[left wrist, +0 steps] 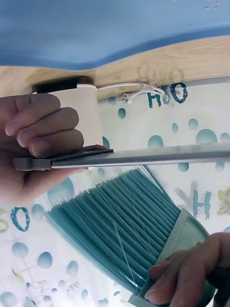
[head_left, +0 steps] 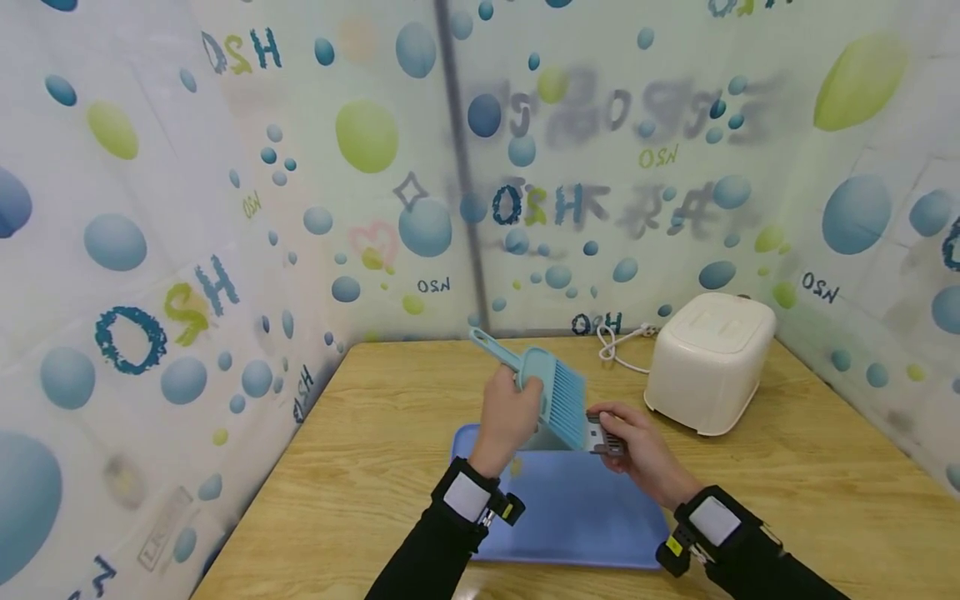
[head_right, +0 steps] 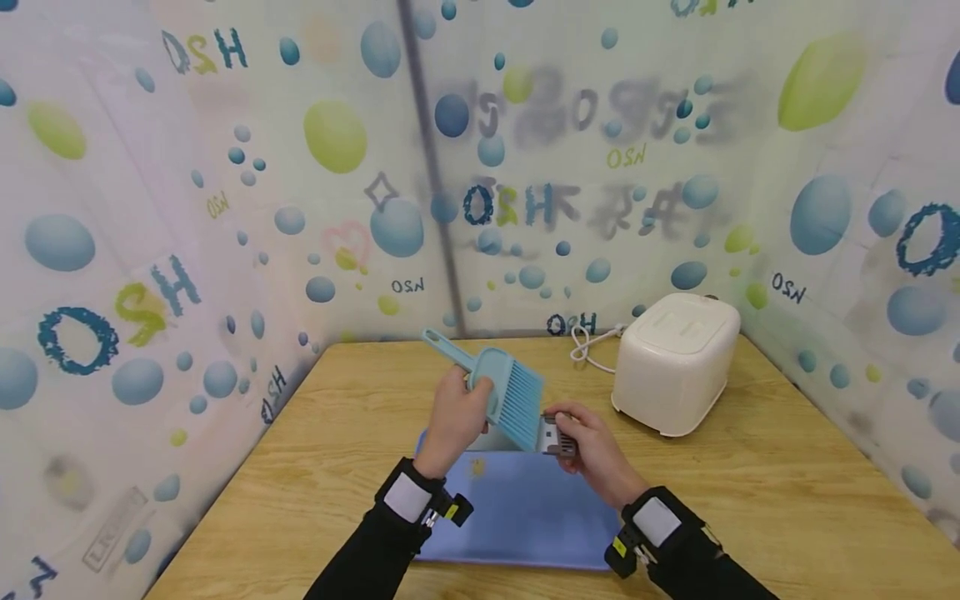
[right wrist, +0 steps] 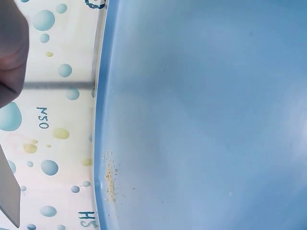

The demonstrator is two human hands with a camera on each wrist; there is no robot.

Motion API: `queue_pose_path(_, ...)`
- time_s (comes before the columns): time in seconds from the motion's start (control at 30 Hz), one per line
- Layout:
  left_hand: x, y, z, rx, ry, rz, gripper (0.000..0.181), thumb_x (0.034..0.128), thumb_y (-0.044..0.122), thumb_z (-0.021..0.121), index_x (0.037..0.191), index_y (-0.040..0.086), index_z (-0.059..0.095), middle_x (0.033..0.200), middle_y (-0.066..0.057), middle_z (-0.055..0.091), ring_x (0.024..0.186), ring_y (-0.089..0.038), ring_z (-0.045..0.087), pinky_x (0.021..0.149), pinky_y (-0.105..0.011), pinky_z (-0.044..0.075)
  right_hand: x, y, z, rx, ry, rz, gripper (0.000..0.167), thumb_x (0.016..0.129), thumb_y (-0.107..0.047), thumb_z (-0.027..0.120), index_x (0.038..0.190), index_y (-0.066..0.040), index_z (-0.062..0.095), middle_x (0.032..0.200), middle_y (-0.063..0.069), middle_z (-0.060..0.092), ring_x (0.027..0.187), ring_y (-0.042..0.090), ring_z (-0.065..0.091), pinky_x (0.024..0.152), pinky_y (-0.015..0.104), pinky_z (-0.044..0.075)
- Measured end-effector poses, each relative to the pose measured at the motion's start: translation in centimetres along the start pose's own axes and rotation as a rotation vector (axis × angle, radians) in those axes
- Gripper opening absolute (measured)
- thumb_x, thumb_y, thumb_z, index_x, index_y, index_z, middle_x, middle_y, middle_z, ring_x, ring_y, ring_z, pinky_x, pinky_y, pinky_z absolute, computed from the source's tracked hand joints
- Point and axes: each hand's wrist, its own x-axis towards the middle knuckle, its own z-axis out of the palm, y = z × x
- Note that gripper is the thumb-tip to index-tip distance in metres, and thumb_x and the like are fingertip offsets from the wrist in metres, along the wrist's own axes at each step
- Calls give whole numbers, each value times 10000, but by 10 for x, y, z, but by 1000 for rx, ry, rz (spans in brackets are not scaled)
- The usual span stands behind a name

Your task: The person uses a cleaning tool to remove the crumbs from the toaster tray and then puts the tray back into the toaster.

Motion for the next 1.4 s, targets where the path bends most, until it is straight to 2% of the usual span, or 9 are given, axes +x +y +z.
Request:
queue_pose_path(0.23, -5, -2, 11, 63, 29, -8, 64, 940, 102, 484, 956, 64, 533, 624, 3, 560, 457, -121, 537, 413, -257, 414, -1, 0, 2, 32, -25, -13, 260, 1102, -232, 405, 1259, -70, 533, 944, 73, 576, 626, 141, 469, 556, 267, 386)
queue_pose_path(0.4, -5, -5, 16, 63, 34, 7, 59, 943, 92, 497, 971, 68, 543, 721, 0, 637, 580, -104, 628, 452, -264, 454, -2, -2, 1, 29, 11, -3, 278, 1104, -230, 392, 1277, -54, 520, 957, 69, 548, 634, 145, 464, 559, 267, 378)
queue_pose_path(0.5, -6, -6, 16, 70, 35, 15, 57, 943, 86, 497, 972, 73, 544, 724, 3, 624, 624, -99, 643, 487, -270, 479, -2, -4, 1, 20, 26, 2, 303, 1103, -236, 395, 1299, -38, 514, 977, 73, 527, 647, 149, 470, 564, 268, 383)
queue_pose_path(0.67, -7, -7, 15, 89, 41, 14, 101, 938, 87, 498, 1008, 75, 569, 740, -9, 671, 649, -104, 682, 522, -286, 523, -2, -4, 1, 3, 38, 6, 350, 1105, -237, 390, 1344, 1, 484, 1007, 77, 518, 667, 158, 480, 567, 271, 388)
queue_pose_path(0.8, -7, -9, 15, 103, 47, 18, 95, 927, 82, 500, 994, 68, 566, 733, -20, 669, 640, -106, 676, 510, -289, 515, -3, -4, 0, 9, 40, -1, 345, 1105, -229, 388, 1330, 14, 487, 988, 79, 533, 651, 159, 483, 557, 267, 387)
queue_pose_path(1.03, -9, -14, 12, 109, 50, 9, 160, 932, 88, 498, 1060, 47, 584, 795, -32, 683, 661, -113, 678, 530, -298, 529, -2, -1, -2, 14, 30, -11, 262, 1105, -224, 387, 1238, -89, 568, 967, 68, 568, 627, 151, 488, 548, 260, 394)
queue_pose_path(1.3, -10, -17, 7, 114, 60, 7, 186, 924, 86, 510, 1082, 34, 594, 838, -48, 690, 683, -118, 681, 551, -294, 541, -2, 0, 0, 1, 21, -18, 356, 1107, -216, 379, 1320, 49, 484, 963, 79, 573, 626, 152, 490, 546, 254, 395)
queue_pose_path(1.4, -10, -17, 5, 116, 65, 7, 182, 920, 85, 516, 1072, 20, 591, 818, -60, 677, 667, -123, 668, 538, -290, 527, -2, 0, 0, 5, 23, -11, 326, 1106, -220, 386, 1295, 9, 519, 980, 78, 573, 636, 156, 493, 552, 255, 395)
